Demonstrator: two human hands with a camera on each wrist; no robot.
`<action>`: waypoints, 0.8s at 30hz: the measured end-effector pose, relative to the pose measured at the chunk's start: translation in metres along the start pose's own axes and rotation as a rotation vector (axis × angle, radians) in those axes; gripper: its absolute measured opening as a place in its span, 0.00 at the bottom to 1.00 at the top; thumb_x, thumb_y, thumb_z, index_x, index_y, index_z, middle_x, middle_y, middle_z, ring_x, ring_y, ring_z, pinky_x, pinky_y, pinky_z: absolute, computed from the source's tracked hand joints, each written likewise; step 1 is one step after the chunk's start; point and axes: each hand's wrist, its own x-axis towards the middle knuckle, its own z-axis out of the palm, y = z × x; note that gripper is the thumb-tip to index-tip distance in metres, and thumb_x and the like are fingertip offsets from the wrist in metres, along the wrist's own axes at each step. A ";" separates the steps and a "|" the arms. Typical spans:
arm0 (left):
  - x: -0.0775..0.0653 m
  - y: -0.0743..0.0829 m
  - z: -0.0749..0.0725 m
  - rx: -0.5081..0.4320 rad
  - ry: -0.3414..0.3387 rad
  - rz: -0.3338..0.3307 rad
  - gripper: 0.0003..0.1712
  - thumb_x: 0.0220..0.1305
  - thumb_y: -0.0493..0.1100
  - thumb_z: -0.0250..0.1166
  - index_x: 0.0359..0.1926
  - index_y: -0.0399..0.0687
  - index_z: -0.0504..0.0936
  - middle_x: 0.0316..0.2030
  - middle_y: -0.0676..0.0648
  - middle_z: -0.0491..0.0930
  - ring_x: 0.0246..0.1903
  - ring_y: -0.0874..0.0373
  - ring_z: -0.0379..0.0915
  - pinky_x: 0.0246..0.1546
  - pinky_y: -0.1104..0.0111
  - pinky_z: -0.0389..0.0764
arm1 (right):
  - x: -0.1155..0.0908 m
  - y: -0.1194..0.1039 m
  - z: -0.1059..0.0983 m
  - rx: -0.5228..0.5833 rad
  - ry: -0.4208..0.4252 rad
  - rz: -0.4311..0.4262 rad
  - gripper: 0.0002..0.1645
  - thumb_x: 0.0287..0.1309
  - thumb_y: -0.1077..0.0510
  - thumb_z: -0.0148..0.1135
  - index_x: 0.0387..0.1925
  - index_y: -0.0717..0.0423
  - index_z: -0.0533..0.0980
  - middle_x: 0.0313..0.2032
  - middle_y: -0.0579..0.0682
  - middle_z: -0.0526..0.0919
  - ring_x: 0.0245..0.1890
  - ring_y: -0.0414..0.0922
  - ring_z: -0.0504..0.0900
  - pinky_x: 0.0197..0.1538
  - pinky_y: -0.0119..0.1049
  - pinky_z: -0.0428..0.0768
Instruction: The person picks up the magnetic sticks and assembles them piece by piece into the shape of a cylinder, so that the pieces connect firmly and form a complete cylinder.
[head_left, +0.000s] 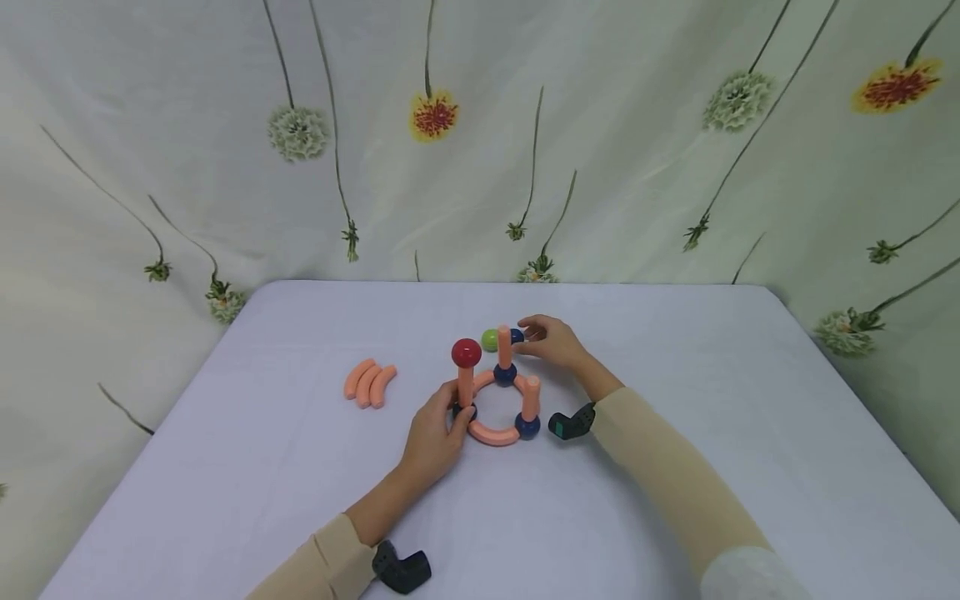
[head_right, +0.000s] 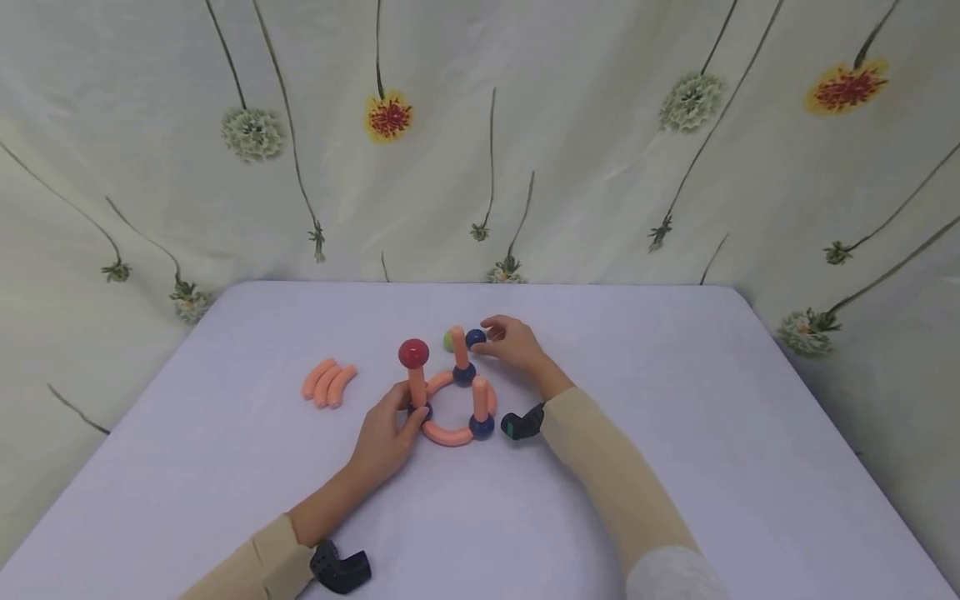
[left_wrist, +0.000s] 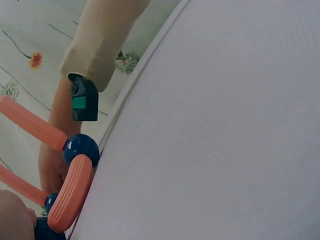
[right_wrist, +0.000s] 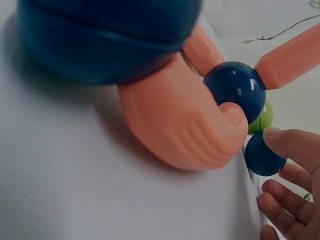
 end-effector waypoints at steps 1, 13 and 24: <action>0.000 0.000 0.000 -0.004 0.000 0.003 0.21 0.64 0.33 0.64 0.57 0.36 0.72 0.47 0.42 0.80 0.50 0.50 0.77 0.53 0.56 0.76 | 0.000 -0.001 0.000 -0.008 -0.003 0.001 0.32 0.58 0.52 0.68 0.61 0.58 0.72 0.53 0.58 0.77 0.53 0.52 0.74 0.56 0.45 0.73; 0.000 0.001 -0.001 -0.010 0.007 0.047 0.21 0.64 0.32 0.64 0.57 0.34 0.72 0.48 0.40 0.80 0.51 0.47 0.77 0.52 0.54 0.76 | 0.002 -0.001 0.006 -0.029 0.020 0.010 0.28 0.56 0.51 0.68 0.57 0.57 0.76 0.48 0.56 0.78 0.47 0.51 0.74 0.49 0.43 0.75; 0.000 0.000 -0.002 -0.010 -0.002 0.041 0.21 0.64 0.32 0.63 0.57 0.34 0.72 0.48 0.39 0.80 0.52 0.47 0.76 0.53 0.54 0.76 | 0.000 0.000 0.008 0.026 0.060 0.037 0.28 0.56 0.50 0.69 0.56 0.58 0.77 0.49 0.56 0.79 0.50 0.51 0.75 0.53 0.44 0.75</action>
